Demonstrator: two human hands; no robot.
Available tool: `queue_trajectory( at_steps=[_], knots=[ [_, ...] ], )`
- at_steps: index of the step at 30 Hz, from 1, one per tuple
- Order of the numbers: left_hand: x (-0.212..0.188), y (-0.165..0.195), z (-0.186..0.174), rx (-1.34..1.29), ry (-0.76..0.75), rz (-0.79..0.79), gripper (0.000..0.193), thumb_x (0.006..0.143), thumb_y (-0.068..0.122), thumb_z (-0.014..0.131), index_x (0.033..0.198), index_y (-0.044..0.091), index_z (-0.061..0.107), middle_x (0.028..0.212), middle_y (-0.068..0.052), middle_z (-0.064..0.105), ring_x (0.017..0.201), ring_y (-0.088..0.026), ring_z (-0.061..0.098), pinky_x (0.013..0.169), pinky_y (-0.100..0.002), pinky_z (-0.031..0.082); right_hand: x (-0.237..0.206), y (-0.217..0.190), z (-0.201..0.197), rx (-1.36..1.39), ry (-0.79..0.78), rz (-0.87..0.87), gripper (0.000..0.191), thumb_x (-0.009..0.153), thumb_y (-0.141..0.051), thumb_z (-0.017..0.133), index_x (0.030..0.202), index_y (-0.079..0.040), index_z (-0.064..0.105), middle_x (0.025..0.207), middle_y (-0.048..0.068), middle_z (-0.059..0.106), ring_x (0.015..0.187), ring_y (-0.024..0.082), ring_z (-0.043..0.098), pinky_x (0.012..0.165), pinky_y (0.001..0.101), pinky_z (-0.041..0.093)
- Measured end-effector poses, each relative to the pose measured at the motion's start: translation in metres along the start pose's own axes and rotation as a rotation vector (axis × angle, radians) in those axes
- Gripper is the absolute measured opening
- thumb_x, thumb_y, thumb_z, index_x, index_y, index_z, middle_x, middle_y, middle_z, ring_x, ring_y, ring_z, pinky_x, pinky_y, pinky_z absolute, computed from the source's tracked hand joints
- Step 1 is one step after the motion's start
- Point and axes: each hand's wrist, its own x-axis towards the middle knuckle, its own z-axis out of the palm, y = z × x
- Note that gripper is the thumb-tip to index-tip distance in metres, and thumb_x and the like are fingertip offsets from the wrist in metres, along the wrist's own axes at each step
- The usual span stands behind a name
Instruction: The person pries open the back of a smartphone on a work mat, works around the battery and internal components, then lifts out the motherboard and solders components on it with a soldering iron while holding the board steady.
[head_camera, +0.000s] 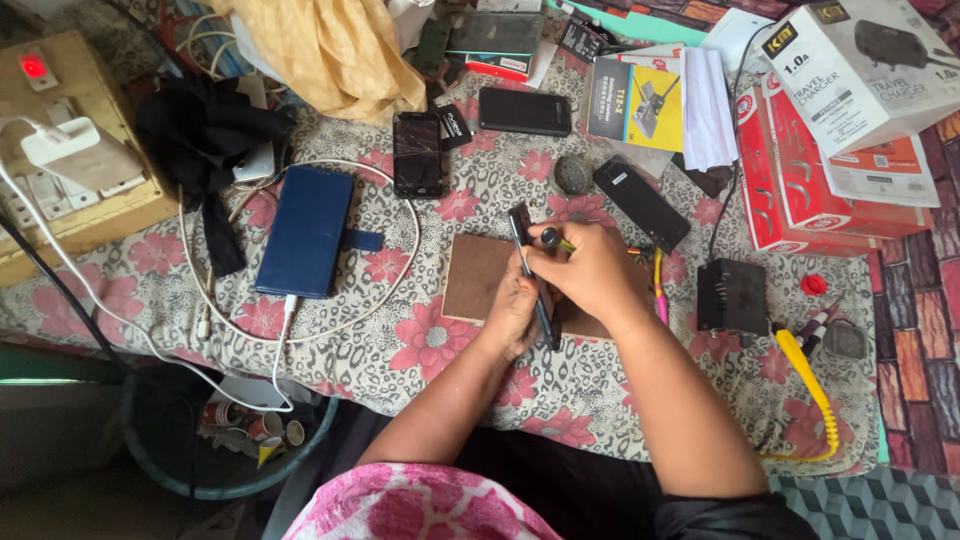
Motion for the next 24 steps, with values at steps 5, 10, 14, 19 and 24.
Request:
queue_trajectory(
  at_steps=[5, 10, 14, 19, 24],
  knots=[
    [0.000, -0.002, 0.000, 0.022, 0.002, 0.023, 0.096, 0.077, 0.064, 0.082, 0.149, 0.015, 0.042, 0.113, 0.001, 0.053, 0.094, -0.012, 0.054, 0.082, -0.029, 0.046, 0.014, -0.002, -0.008, -0.094, -0.016, -0.026, 0.036, 0.077, -0.036, 0.083, 0.095, -0.006, 0.078, 0.075, 0.008, 0.074, 0.068, 0.018, 0.074, 0.064, 0.0327, 0.054],
    [0.001, -0.001, 0.002, 0.046, 0.010, -0.020, 0.091, 0.081, 0.044, 0.089, 0.153, 0.017, 0.040, 0.110, 0.002, 0.051, 0.093, -0.009, 0.051, 0.080, -0.026, 0.045, 0.026, -0.017, -0.019, -0.187, -0.053, -0.093, 0.036, 0.071, -0.033, 0.080, 0.091, -0.004, 0.074, 0.076, 0.009, 0.075, 0.073, 0.026, 0.076, 0.069, 0.0370, 0.057],
    [0.002, 0.002, 0.004, 0.101, 0.079, -0.088, 0.083, 0.082, 0.025, 0.087, 0.150, 0.015, 0.040, 0.112, 0.002, 0.049, 0.096, -0.008, 0.051, 0.082, -0.025, 0.046, 0.036, -0.034, -0.022, -0.317, -0.098, -0.117, 0.043, 0.070, -0.033, 0.075, 0.105, -0.009, 0.076, 0.081, 0.012, 0.076, 0.077, 0.030, 0.074, 0.073, 0.0404, 0.057],
    [0.003, 0.001, 0.004, 0.107, 0.101, -0.112, 0.075, 0.086, 0.017, 0.083, 0.147, 0.012, 0.040, 0.115, 0.001, 0.048, 0.099, -0.008, 0.051, 0.085, -0.026, 0.048, 0.051, -0.041, -0.025, -0.479, -0.172, -0.197, 0.041, 0.070, -0.033, 0.076, 0.100, -0.005, 0.075, 0.085, 0.020, 0.073, 0.082, 0.038, 0.071, 0.076, 0.0472, 0.055],
    [0.002, -0.001, 0.004, 0.119, 0.113, -0.116, 0.075, 0.089, 0.014, 0.081, 0.150, 0.011, 0.037, 0.115, 0.000, 0.047, 0.097, -0.008, 0.050, 0.083, -0.026, 0.047, 0.061, -0.033, -0.022, -0.477, -0.291, -0.140, 0.032, 0.074, -0.031, 0.073, 0.086, -0.001, 0.071, 0.082, 0.023, 0.070, 0.083, 0.040, 0.071, 0.077, 0.0483, 0.055]
  ],
)
